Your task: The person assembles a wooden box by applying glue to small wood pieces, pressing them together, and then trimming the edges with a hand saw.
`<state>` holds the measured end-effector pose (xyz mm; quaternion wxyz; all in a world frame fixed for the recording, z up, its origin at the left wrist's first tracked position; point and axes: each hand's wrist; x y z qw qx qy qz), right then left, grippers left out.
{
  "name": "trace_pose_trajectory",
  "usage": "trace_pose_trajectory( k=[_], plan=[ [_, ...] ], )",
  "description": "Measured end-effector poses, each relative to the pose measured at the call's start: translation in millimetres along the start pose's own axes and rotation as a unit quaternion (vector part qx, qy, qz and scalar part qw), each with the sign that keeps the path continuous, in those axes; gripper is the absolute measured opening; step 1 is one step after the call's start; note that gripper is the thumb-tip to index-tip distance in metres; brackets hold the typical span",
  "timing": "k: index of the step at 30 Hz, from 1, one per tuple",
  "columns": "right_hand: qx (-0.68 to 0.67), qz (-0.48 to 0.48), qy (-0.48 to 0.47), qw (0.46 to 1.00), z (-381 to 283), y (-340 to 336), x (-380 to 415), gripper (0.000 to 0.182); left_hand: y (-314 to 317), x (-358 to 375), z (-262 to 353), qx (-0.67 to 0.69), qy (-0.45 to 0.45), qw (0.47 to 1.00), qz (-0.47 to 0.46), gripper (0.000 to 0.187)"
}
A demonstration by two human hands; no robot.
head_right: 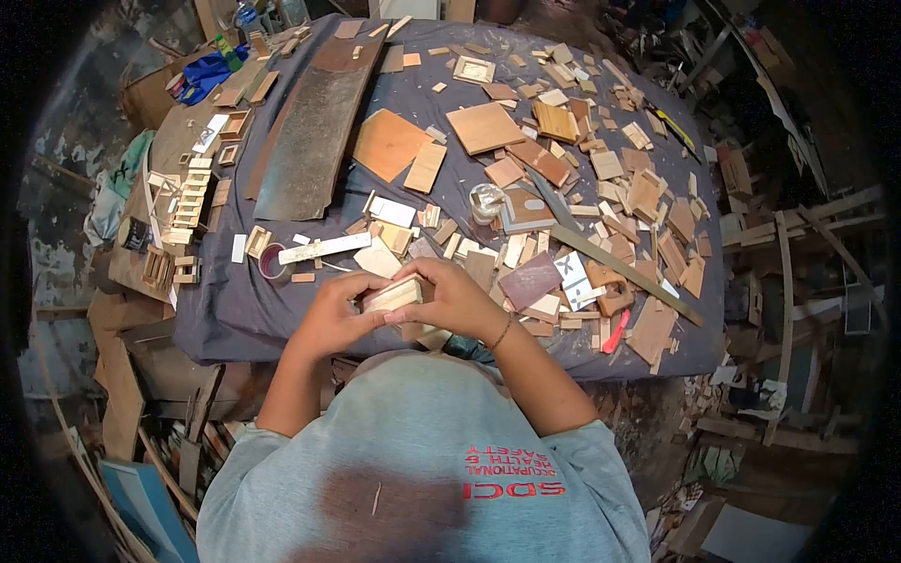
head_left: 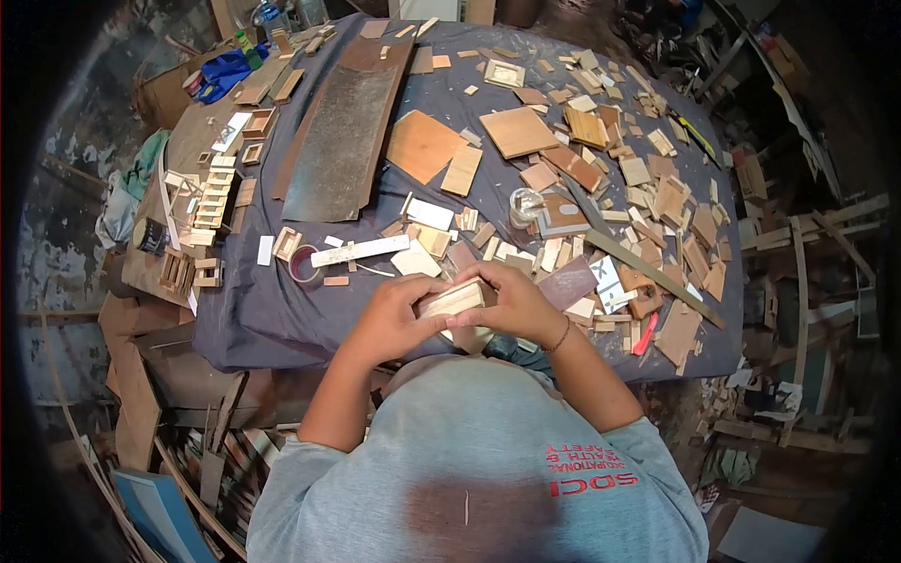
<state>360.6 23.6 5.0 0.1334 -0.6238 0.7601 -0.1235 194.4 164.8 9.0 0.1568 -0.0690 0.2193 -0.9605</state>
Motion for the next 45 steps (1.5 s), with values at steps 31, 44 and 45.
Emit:
trace_pose_trajectory(
  k=[31,44,45],
  plan=[
    [0.245,0.282,0.151,0.915,123,21,87,0.017,99,23,-121,0.425,-0.314,0.847,0.060,0.020],
    [0.427,0.236,-0.024,0.873,9,37,40,0.015,66,9,-63,0.397,-0.181,0.900,-0.003,0.030],
    [0.440,0.236,-0.017,0.866,6,38,38,0.015,65,9,-64,0.395,-0.179,0.901,-0.003,0.030]
  ],
)
Point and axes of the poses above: each hand's wrist, its own x-axis away from the middle knuckle, its own y-axis out of the palm, z = x × y, and after that the axes turned 4 degrees about -y, right-handed
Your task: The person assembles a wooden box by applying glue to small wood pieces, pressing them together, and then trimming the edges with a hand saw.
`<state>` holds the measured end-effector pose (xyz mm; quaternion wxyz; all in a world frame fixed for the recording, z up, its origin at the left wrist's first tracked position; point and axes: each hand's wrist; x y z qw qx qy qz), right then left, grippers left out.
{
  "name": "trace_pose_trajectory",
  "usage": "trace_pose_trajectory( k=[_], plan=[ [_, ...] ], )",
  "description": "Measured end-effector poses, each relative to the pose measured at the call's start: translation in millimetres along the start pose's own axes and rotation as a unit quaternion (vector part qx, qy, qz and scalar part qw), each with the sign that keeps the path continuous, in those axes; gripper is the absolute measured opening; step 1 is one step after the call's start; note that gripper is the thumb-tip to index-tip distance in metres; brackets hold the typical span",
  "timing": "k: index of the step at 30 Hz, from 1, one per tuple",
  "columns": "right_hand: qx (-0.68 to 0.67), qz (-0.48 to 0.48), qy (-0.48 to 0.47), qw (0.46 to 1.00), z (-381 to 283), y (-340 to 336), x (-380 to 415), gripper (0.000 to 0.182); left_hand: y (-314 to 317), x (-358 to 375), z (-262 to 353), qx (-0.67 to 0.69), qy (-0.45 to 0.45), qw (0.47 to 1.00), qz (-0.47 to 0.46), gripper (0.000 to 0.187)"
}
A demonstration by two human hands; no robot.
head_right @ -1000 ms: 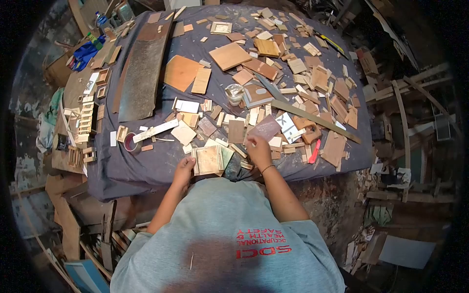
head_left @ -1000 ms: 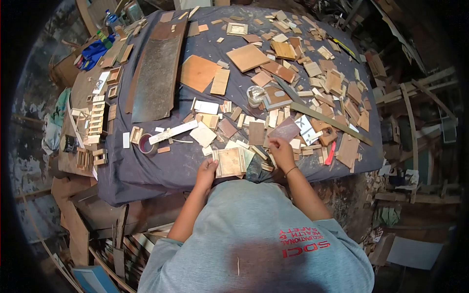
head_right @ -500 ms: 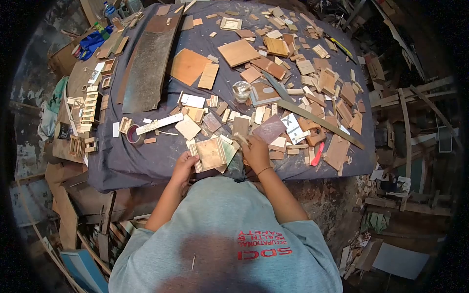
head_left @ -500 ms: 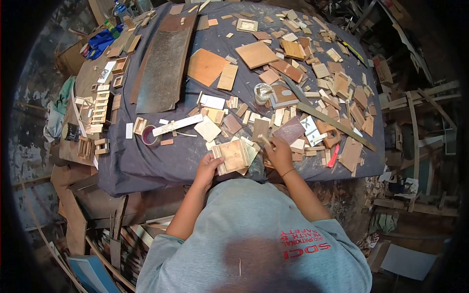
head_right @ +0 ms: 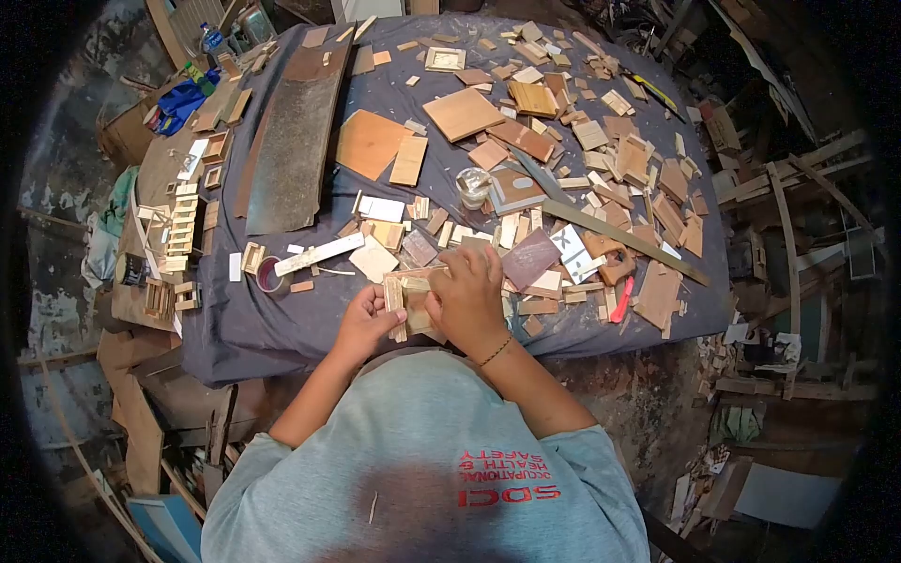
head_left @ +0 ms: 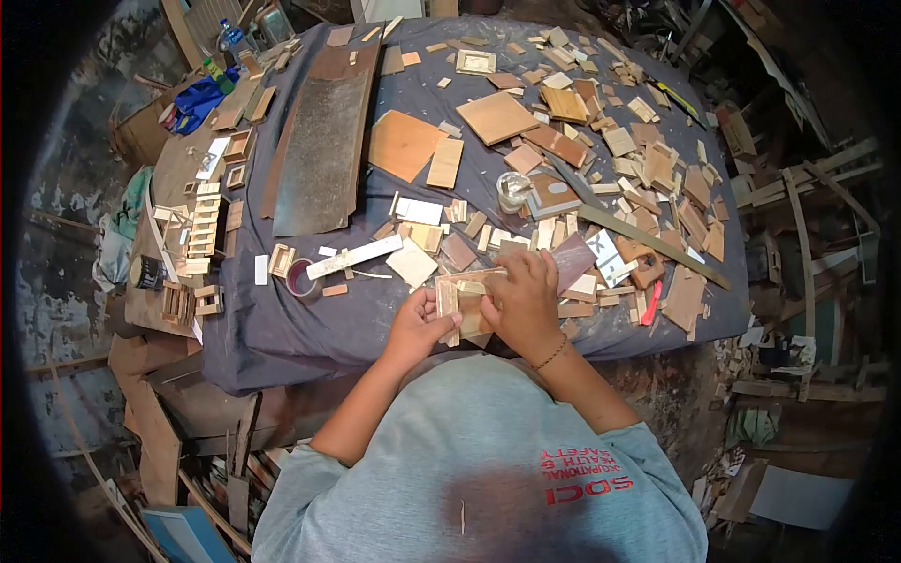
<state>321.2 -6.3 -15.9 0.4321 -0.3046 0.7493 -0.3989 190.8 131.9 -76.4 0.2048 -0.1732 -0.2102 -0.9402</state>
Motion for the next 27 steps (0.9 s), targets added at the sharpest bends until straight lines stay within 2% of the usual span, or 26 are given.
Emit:
trace_pose_trajectory(
  k=[8,11,20,23,27],
  plan=[
    [0.004,0.009,0.002,1.000,-2,9,-14,0.018,-10,2,4,-0.036,0.030,0.999,-0.017,0.031],
    [0.004,-0.021,-0.008,1.000,-1,10,-17,0.019,-12,1,6,-0.028,0.039,0.999,-0.018,0.032],
    [-0.070,-0.024,-0.015,0.997,10,13,-17,0.023,-17,-2,7,0.004,0.041,0.998,-0.045,0.039],
    [-0.095,-0.023,-0.010,0.995,13,11,-18,0.026,-18,-4,11,0.057,0.021,0.997,-0.049,0.038],
    [-0.099,0.008,-0.009,0.995,14,8,-21,0.025,-20,-6,13,0.034,0.000,0.998,-0.053,0.035]
  ],
)
Point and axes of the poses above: each hand's wrist, its own x-axis away from the middle knuckle, its own y-axis out of the palm, z = x × y, and after that the axes turned 4 degrees about -y, right-handed
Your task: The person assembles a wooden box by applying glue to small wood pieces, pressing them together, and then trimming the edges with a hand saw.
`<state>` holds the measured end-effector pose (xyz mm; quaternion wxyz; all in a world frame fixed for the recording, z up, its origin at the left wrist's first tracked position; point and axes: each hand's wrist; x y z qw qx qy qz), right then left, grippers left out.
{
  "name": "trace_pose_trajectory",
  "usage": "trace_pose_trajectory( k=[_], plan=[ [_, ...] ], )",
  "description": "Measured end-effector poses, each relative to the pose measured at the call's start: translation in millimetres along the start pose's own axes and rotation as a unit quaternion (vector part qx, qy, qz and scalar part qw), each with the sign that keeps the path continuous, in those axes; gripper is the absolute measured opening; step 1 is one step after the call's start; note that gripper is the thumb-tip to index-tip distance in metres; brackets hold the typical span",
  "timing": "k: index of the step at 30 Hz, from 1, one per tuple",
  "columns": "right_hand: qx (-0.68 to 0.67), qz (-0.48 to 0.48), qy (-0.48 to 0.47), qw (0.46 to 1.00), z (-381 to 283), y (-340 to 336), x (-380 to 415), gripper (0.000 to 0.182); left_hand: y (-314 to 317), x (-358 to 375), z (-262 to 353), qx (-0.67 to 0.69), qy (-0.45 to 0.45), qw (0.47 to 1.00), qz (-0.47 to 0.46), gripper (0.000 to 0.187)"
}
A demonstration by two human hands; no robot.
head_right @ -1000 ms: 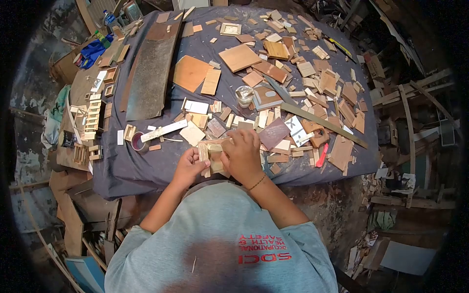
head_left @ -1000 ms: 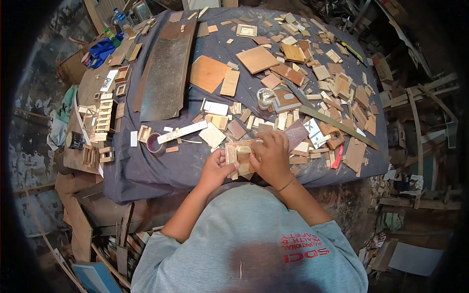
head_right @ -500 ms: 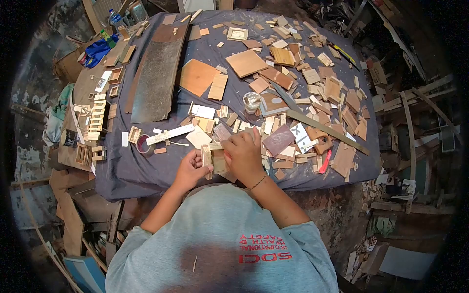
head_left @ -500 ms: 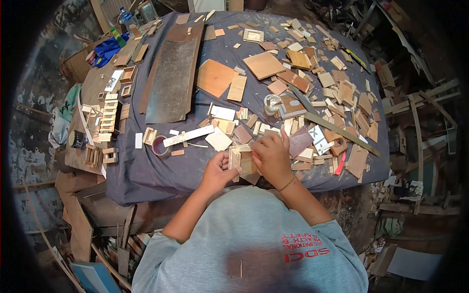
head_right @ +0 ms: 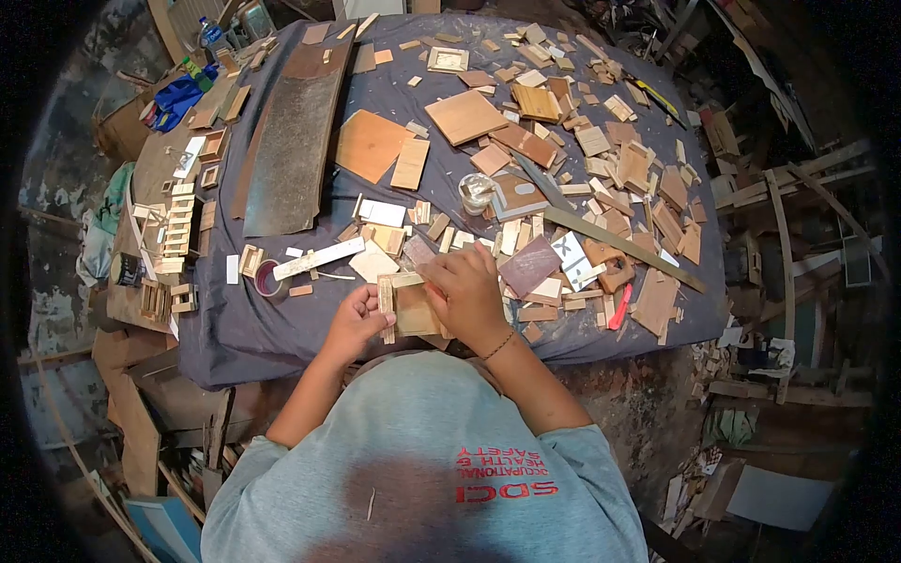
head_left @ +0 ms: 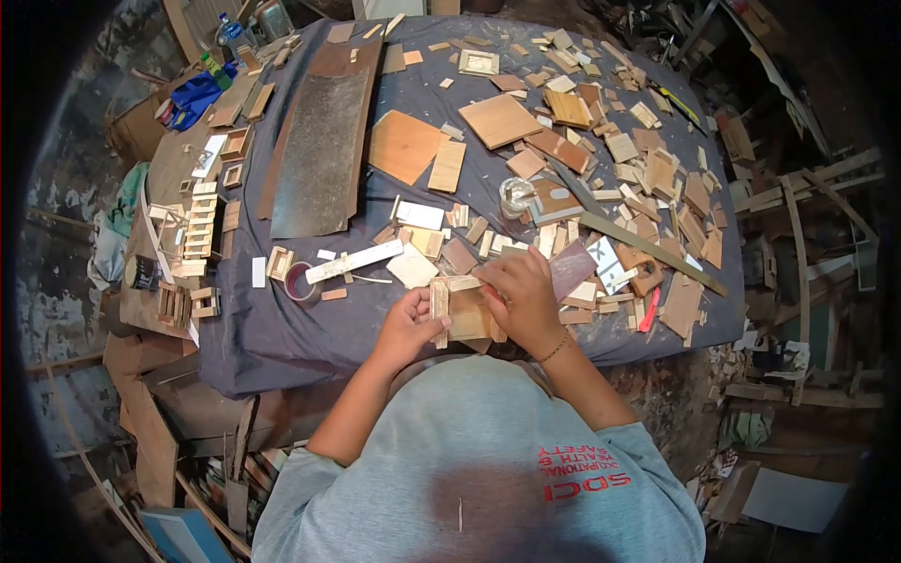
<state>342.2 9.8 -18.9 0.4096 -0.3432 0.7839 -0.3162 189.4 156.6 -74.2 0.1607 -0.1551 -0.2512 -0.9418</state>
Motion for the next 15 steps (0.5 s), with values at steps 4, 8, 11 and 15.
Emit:
trace_pose_trajectory(
  k=[4,8,11,15],
  plan=[
    [-0.084,0.063,0.089,0.990,15,-4,8,0.019,-7,-9,-11,-0.002,-0.036,0.999,0.029,0.028],
    [-0.132,-0.036,0.290,0.947,92,25,57,0.020,-38,-24,-62,0.102,-0.123,0.981,0.112,0.020],
    [-0.188,-0.221,0.439,0.851,125,34,91,0.026,-48,-20,-89,0.147,-0.154,0.971,0.109,0.015],
    [-0.182,0.147,0.323,0.917,143,65,130,0.058,-48,-18,-114,0.219,-0.179,0.955,0.094,0.017]
  ],
)
Point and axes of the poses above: each hand's wrist, its own x-axis away from the middle knuckle, its own y-axis out of the palm, z = x × y, and after that the axes turned 4 degrees about -y, right-handed
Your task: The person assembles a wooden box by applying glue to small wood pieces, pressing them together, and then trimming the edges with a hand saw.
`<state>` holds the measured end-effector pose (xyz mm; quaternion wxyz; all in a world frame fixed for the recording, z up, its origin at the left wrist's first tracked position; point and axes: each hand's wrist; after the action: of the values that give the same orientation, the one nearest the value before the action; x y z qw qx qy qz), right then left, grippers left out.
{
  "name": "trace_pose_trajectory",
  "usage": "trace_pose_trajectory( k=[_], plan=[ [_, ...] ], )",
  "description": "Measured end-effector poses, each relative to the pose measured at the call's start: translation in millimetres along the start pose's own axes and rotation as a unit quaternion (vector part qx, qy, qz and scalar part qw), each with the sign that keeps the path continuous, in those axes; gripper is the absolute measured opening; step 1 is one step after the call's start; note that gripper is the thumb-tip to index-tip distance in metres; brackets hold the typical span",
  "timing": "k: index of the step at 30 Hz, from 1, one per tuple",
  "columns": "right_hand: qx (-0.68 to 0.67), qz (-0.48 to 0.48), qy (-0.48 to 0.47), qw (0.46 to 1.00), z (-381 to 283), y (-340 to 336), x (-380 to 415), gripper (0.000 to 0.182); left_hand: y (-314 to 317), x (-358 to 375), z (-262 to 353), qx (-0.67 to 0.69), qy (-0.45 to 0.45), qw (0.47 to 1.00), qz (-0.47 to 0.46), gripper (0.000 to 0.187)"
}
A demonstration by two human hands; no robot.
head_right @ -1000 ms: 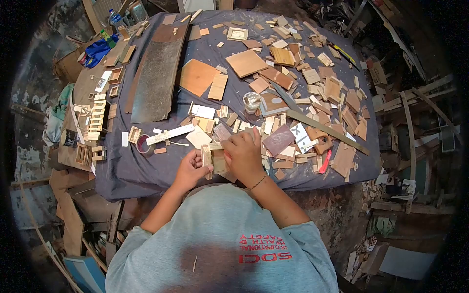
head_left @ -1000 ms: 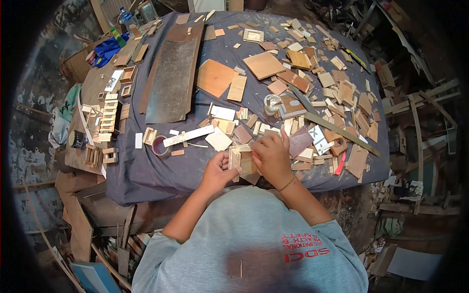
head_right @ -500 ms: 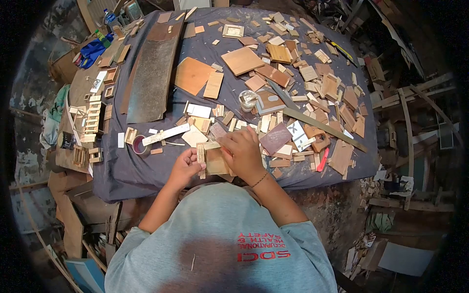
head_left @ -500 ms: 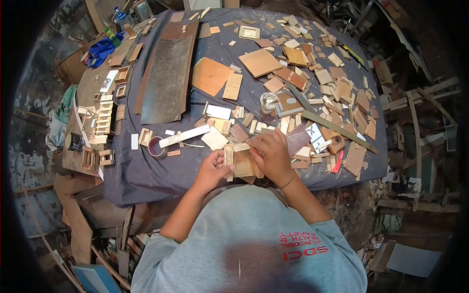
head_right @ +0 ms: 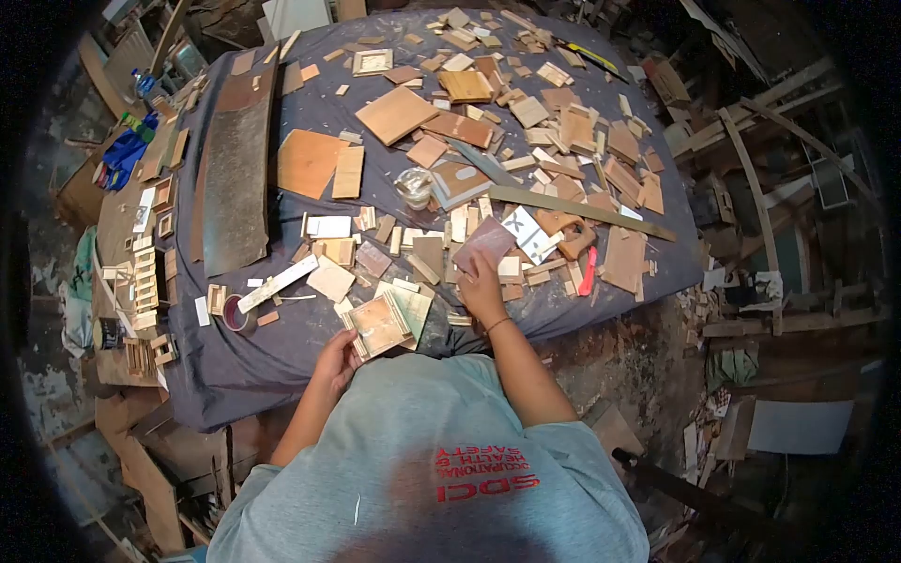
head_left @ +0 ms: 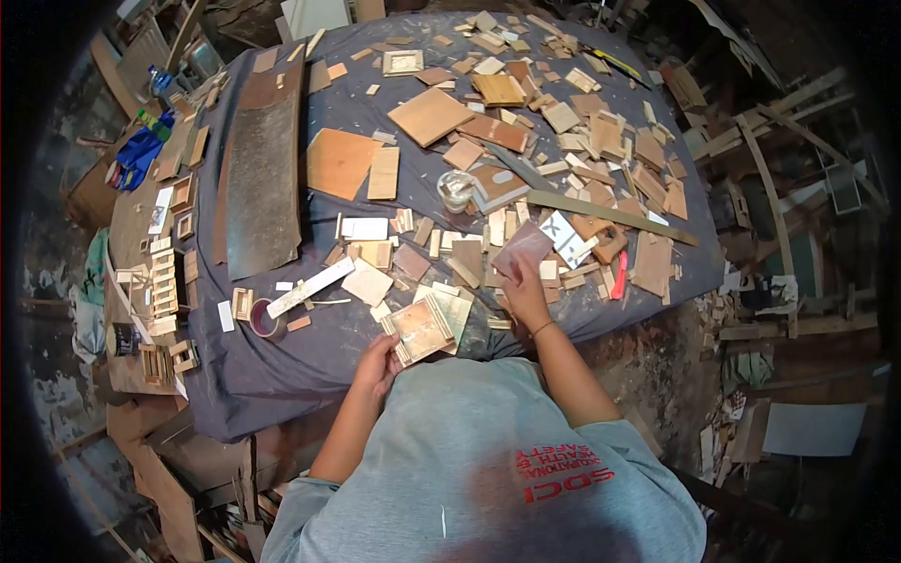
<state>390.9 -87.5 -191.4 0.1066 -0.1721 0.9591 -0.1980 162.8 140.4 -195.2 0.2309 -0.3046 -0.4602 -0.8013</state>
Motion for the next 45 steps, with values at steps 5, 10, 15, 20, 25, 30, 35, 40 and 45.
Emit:
trace_pose_trajectory(
  k=[5,10,15,20,25,30,35,40,45],
  plan=[
    [0.259,0.109,0.086,0.956,7,-24,-23,0.082,21,-2,-9,-0.023,-0.009,0.999,-0.028,0.024],
    [0.224,-0.010,0.105,0.969,-2,-21,-52,0.094,38,-15,-13,-0.095,-0.002,0.995,-0.005,0.033],
    [0.082,-0.207,-0.066,0.973,1,-22,-51,0.087,64,-21,-21,-0.093,0.044,0.995,0.011,0.029],
    [0.275,-0.140,-0.150,0.939,23,-89,-40,0.064,114,-25,-43,-0.011,0.121,0.990,0.078,0.032],
    [0.327,-0.210,-0.208,0.897,64,-167,-38,0.047,157,-37,-72,0.011,0.081,0.988,0.133,0.041],
    [0.246,-0.209,-0.183,0.929,87,-196,-60,0.028,190,-52,-98,0.047,0.157,0.976,0.146,0.042],
    [0.166,-0.219,-0.226,0.934,69,-200,-76,0.029,205,-60,-130,0.057,0.196,0.962,0.181,0.043],
    [0.252,-0.235,-0.289,0.893,66,-166,-75,0.036,231,-60,-135,0.060,0.205,0.958,0.190,0.042],
    [0.116,-0.290,-0.155,0.937,76,-155,-90,0.024,257,-47,-115,0.004,0.273,0.938,0.214,0.041]
  ],
)
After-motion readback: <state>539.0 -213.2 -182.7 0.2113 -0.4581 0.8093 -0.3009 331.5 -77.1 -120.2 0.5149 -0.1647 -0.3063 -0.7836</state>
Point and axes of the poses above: each hand's wrist, its own x-axis away from the middle knuckle, its own y-axis out of the palm, z = x × y, and after that the axes turned 4 degrees about -y, right-handed
